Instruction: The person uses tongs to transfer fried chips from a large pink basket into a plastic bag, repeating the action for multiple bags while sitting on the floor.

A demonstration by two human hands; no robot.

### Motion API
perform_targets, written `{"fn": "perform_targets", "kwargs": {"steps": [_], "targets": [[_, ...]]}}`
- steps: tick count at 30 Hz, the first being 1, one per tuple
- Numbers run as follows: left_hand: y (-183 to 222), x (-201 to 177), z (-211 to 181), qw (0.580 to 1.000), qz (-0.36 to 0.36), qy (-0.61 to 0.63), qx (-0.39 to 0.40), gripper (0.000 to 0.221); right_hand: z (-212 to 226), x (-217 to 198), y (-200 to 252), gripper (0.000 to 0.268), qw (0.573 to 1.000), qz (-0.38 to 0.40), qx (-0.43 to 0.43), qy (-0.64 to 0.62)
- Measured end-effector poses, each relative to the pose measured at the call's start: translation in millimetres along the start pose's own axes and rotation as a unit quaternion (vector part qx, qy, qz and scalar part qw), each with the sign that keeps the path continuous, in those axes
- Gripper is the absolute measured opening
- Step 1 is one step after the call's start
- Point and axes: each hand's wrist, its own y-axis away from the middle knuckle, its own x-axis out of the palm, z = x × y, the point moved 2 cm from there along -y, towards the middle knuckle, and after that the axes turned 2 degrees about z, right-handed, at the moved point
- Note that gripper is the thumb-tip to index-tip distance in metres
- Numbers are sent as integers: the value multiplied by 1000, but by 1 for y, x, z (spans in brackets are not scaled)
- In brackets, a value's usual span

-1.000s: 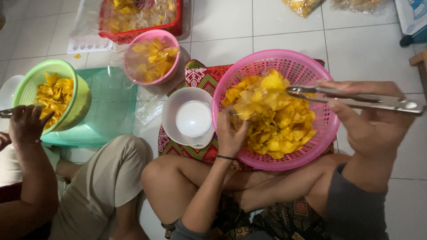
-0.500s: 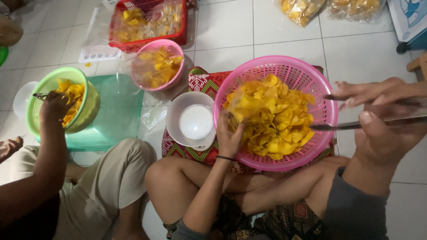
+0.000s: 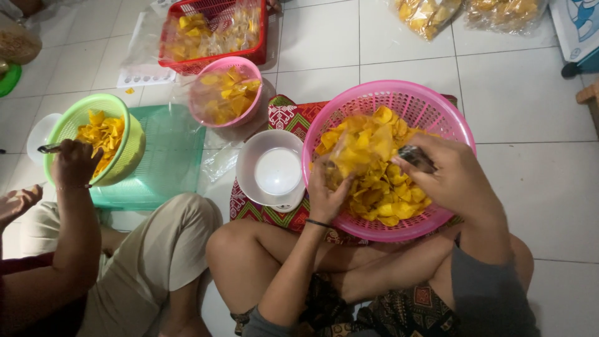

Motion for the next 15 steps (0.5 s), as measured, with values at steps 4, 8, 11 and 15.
{"fn": "perform_targets", "kwargs": {"steps": [4, 8, 11, 15], "targets": [[-2, 1, -1, 999, -8, -13, 38, 47, 11, -6, 1, 37, 999, -2, 32, -26], [-2, 1, -4, 999, -9, -15, 44, 43, 5, 6, -5, 79, 997, 62, 25, 42], [-2, 0, -8, 999, -10, -2, 50, 45, 11, 3, -7, 79, 998, 45, 14, 39], [-1, 0, -9, 998, -1, 2, 66, 50, 13, 2, -6, 76, 1000, 30, -8, 3]]}}
